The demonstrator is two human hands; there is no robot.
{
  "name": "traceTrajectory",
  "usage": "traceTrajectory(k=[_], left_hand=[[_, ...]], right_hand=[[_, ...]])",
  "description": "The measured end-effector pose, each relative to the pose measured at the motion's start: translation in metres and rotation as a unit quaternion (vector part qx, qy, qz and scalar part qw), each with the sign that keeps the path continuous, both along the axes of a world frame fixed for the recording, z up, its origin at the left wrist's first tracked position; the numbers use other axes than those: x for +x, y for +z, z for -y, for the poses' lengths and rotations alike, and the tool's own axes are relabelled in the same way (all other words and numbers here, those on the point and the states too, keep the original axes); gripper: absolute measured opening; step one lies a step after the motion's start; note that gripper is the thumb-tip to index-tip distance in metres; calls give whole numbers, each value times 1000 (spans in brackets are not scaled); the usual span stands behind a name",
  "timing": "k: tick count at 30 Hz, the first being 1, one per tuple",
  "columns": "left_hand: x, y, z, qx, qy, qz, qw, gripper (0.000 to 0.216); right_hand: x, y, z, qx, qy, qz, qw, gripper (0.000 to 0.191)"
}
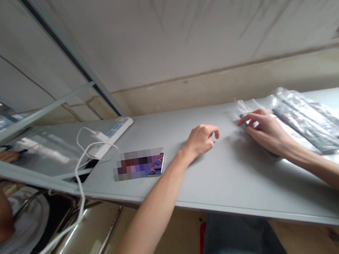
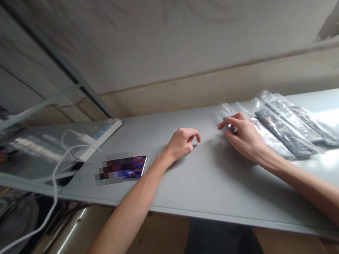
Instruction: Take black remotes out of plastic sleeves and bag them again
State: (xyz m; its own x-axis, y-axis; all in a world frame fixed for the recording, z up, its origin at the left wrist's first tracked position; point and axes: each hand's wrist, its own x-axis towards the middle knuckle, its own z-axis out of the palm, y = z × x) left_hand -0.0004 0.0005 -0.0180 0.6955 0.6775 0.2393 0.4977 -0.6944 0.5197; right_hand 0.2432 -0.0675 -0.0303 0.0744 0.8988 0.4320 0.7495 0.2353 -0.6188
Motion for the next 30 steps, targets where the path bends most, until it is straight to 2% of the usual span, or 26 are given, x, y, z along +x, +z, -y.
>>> traceTrajectory(k=[3,9,17,24,30], left_hand=[[0,0,0,-2,0,4,1000,39],[-1,-1,-1,-3,8,-2,1000,39],[0,2,0,3,11,-20,1000,41],[0,0,0,3,8,-21,1000,39],[-1,0,-2,10,7,-22,1000,37]], right_hand=[[4,-3,-2,20,-21,10,1000,27],[2,-3,-1,14,1,34,999,31],[0,4,0,-33,-13,-10,999,32],[1,-2,0,-2,-2,11,1000,32],[-3,-1,1,-5,14,-2,1000,30]])
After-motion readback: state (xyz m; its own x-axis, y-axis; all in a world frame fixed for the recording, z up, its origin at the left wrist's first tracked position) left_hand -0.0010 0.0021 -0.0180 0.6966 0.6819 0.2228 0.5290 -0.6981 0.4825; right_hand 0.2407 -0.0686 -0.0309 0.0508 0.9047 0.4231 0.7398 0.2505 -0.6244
